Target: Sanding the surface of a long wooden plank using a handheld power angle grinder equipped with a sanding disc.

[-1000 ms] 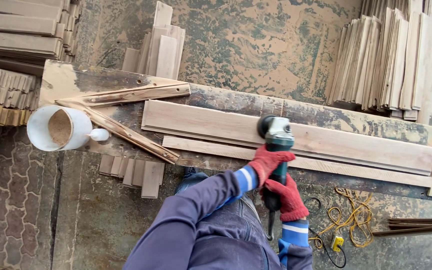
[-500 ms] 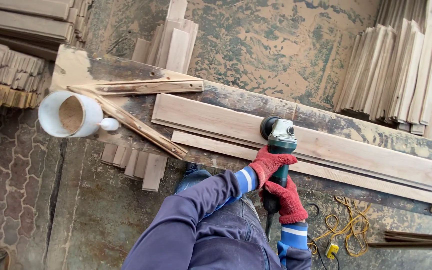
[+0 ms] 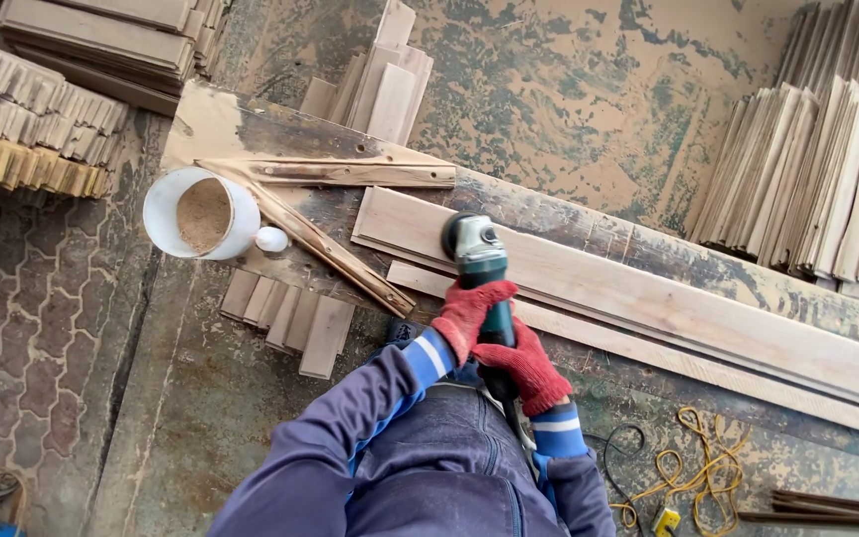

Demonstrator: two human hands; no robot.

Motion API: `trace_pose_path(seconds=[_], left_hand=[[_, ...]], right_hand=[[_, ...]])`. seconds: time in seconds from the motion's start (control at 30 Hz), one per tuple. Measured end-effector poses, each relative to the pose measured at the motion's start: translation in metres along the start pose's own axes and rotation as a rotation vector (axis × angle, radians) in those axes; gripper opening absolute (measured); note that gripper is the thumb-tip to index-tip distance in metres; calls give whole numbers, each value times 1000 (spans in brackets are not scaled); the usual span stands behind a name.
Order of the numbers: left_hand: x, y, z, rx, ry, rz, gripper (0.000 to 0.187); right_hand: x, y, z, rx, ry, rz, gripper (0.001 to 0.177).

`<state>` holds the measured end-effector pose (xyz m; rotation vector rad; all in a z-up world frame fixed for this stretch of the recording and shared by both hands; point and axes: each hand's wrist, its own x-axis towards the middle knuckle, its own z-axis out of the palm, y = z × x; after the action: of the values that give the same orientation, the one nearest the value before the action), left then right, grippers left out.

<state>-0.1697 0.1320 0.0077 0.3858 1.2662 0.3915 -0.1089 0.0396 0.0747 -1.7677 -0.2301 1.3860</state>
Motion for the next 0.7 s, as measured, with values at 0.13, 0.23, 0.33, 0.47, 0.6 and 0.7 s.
trace_pose_path(seconds=[0.13, 0.23, 0.33, 0.47, 0.6, 0.7], left_hand=[[-9, 7, -3, 53, 85, 13, 66], [4, -13, 6, 78, 70, -2, 65], [7, -29, 30, 77, 9, -4, 65], [-9, -42, 69, 134, -146, -12, 67], [-41, -27, 87, 214, -356, -28, 55], [-39, -37, 90, 284, -391, -44, 54]], right_hand=[[12, 8, -8, -36, -48, -10, 58], [7, 6, -18, -39, -39, -8, 56], [-5, 7, -34, -17, 13, 3, 55], [-6, 43, -77, 67, 121, 5, 52], [-16, 67, -118, 212, 13, 107, 47], [-28, 62, -114, 237, 159, 126, 44]])
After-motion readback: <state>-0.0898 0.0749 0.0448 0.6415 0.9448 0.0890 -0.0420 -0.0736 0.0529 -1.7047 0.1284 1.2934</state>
